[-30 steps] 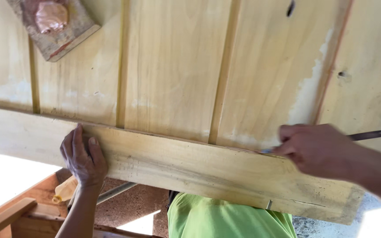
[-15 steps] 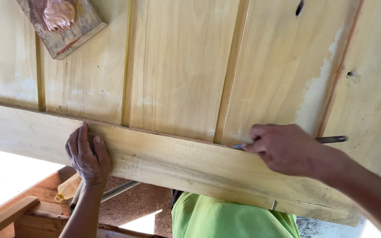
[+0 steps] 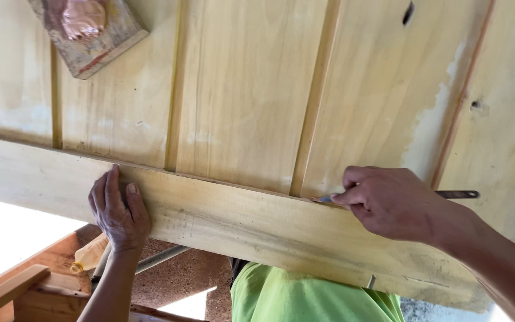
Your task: The person uses a small putty knife to scoop wood filler from a board and presses it into cracks and nail holes on a wooden door panel, then scrapes it flush. They work along the frame rail and panel grooves, treating one defect at a time across the door surface.
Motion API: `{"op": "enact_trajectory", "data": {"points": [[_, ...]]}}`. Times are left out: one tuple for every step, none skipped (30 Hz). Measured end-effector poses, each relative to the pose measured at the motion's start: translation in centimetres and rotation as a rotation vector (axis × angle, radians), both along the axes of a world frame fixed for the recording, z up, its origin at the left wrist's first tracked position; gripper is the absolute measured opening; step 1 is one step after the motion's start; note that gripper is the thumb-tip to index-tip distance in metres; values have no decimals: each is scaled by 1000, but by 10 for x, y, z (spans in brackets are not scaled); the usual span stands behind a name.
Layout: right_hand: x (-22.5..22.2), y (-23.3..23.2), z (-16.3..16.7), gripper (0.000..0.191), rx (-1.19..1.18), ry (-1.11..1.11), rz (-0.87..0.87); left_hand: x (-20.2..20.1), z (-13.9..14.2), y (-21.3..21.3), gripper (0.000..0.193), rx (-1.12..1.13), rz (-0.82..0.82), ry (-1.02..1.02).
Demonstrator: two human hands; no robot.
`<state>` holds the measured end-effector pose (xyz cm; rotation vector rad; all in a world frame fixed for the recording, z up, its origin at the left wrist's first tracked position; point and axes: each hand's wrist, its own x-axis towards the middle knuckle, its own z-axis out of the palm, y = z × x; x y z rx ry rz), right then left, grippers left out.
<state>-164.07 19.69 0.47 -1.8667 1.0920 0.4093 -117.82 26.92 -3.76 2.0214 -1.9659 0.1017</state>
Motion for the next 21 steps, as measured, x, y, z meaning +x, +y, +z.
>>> {"op": "enact_trajectory", "data": {"points": [[1, 1, -2, 33, -51, -55, -21, 0, 0, 0, 44, -12, 12, 9], [1, 3, -4, 30, -87, -103, -54, 0, 1, 1, 44, -8, 14, 24], [-1, 5, -5, 31, -58, -88, -31, -1, 1, 1, 44, 5, 3, 50], [-4, 8, -5, 32, -43, -77, -10, -2, 1, 2, 44, 24, -9, 45], [-8, 8, -4, 33, -49, -70, 22, -2, 2, 2, 45, 22, -12, 35], [-13, 9, -1, 34, -46, -23, 34, -3, 2, 2, 45, 17, -5, 23], [-20, 8, 3, 34, -32, 21, 44, -3, 2, 2, 45, 15, 15, 35], [-27, 8, 10, 34, -4, 70, 43, -4, 2, 2, 45, 28, 26, 53], [-35, 7, 20, 35, 32, 139, 62, -4, 2, 2, 46, 44, 30, 74], [-41, 3, 29, 37, 58, 203, 87, -5, 2, 1, 45, 46, 16, 71], [-42, -1, 35, 38, 69, 259, 120, -5, 3, 0, 45, 32, 10, 59], [-40, -3, 38, 35, 92, 285, 97, -5, 3, -1, 44, 17, 8, 44], [-37, -6, 39, 31, 118, 314, 74, -6, 4, -2, 45, 9, 12, 38], [-32, -6, 38, 29, 152, 345, 49, -6, 5, -3, 45, 7, 11, 35], [-24, -6, 32, 28, 81, 205, -12, -7, 5, -3, 45, 13, 8, 36], [-13, -3, 24, 28, 11, 60, -68, -7, 6, -3, 45, 17, 3, 32], [-6, 1, 15, 27, -61, -87, -122, -8, 6, -3, 45, 17, -2, 25], [-4, 5, 8, 30, -25, -64, -102, -8, 6, -3, 45, 14, -9, 21], [-2, 8, 2, 33, 8, -40, -84, -8, 6, -3, 45, 16, -17, 18], [-1, 10, -3, 36, 44, -14, -59, -7, 6, -2, 44, 21, -17, 17], [-1, 11, -6, 34, 26, -8, -55, -6, 6, -2, 44, 28, -5, 13]]}}
